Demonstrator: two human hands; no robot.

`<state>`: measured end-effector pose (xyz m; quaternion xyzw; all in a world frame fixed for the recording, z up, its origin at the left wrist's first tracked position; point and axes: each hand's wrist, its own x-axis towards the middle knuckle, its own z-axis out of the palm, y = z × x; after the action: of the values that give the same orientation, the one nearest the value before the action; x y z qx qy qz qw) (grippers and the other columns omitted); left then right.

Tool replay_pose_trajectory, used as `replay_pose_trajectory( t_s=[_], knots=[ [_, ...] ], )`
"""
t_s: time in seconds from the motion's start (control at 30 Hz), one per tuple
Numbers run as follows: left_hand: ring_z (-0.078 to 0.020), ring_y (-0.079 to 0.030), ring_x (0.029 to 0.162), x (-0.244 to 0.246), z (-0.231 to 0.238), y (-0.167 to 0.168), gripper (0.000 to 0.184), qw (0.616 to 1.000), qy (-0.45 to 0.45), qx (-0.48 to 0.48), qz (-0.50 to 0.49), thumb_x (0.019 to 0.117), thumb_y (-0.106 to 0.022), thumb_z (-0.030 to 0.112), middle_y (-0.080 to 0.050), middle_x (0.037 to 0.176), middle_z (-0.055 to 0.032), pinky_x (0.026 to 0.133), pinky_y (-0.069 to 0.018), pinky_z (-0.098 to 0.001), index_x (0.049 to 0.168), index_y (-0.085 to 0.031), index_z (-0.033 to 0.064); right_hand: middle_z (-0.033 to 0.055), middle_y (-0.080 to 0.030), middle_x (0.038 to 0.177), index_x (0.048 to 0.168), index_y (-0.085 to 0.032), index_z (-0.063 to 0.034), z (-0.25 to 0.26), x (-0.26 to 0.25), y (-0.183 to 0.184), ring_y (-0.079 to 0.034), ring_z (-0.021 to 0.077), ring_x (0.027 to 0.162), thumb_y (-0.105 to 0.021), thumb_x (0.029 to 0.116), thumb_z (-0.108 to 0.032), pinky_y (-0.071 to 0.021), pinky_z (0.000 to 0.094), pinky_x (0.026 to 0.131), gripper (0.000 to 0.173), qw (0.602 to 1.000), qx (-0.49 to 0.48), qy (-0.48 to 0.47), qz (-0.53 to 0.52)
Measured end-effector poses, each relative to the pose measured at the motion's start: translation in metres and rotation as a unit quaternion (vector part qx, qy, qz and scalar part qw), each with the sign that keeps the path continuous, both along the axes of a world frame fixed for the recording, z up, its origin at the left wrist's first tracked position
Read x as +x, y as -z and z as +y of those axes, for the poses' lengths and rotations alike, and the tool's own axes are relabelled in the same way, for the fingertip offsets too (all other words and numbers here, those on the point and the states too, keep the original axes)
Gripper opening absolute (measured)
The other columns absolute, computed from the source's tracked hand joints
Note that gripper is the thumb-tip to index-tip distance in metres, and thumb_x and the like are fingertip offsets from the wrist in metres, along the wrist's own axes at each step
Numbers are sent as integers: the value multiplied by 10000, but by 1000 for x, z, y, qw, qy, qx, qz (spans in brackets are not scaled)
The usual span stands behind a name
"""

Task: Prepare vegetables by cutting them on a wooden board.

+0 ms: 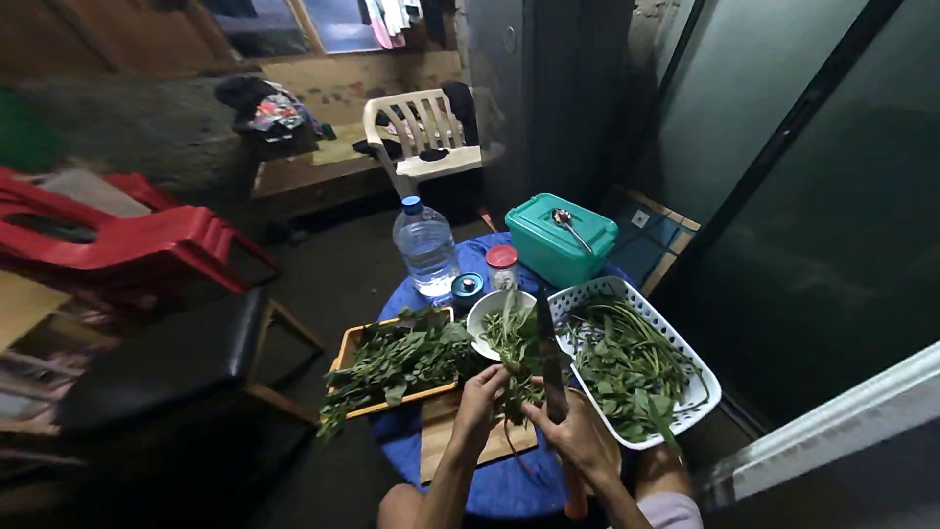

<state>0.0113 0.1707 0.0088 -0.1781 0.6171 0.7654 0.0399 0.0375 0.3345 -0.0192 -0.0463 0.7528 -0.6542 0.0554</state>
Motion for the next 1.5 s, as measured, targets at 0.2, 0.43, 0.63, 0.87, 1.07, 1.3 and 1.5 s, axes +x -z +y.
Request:
replay_pose_trajectory(
  t_s=[0.2,0.43,0.63,0.87,1.07,1.3,1.5],
  knots=[
    [-105,-670,813,6,7,12,169,1000,-21,6,7,1039,-540,70,-705,902,-45,749,-573,-281,1004,-692,4,-5,-612,694,1132,-704,-49,-10,-1,9,-513,51,505,-718,932,-341,-490,257,508,354,998,-46,19,-45],
    [-66,-635,812,11,-4,24,190,989,-73,-112,58,1039,-586,135,-703,959,-39,753,-537,-259,1088,-710,-1,-11,-619,679,1016,-710,-39,-11,-6,14,-545,58,529,-701,950,-238,-503,257,538,210,994,-20,9,-103],
    [-209,-659,992,11,-55,60,239,943,-141,-290,81,1023,-611,164,-692,1079,-164,921,-525,-401,1087,-716,-41,43,-632,708,1041,-704,-27,4,-13,22,-579,117,539,-677,981,-250,-535,318,552,232,990,32,20,-137],
    [-480,-548,1281,20,-92,127,455,908,-45,-405,-91,1036,-617,293,-565,1353,-347,1107,-408,-597,1311,-637,-70,15,-582,633,1082,-667,-4,21,-12,20,-512,78,449,-648,1007,-154,-506,254,471,170,979,-80,47,-180],
    [-261,-683,865,44,-21,83,274,902,-76,-403,133,908,-750,194,-670,1091,-207,751,-579,-401,1072,-724,-24,-16,-482,516,1012,-615,-6,24,-15,21,-482,72,401,-611,1025,-120,-492,238,434,114,945,-202,97,-239],
    [-235,-702,894,38,27,60,166,847,147,-429,277,926,-725,164,-733,991,-110,820,-591,-396,1039,-785,58,-4,-491,518,976,-591,-13,16,-7,27,-507,89,415,-627,1022,-146,-510,253,453,145,936,-199,107,-270],
    [-247,-710,867,18,28,36,221,868,177,-448,119,992,-634,186,-732,951,-131,851,-576,-445,1040,-749,3,-22,-471,527,1193,-636,8,24,2,28,-494,91,414,-430,1112,-316,-505,272,441,393,949,-183,109,-230]
  ],
)
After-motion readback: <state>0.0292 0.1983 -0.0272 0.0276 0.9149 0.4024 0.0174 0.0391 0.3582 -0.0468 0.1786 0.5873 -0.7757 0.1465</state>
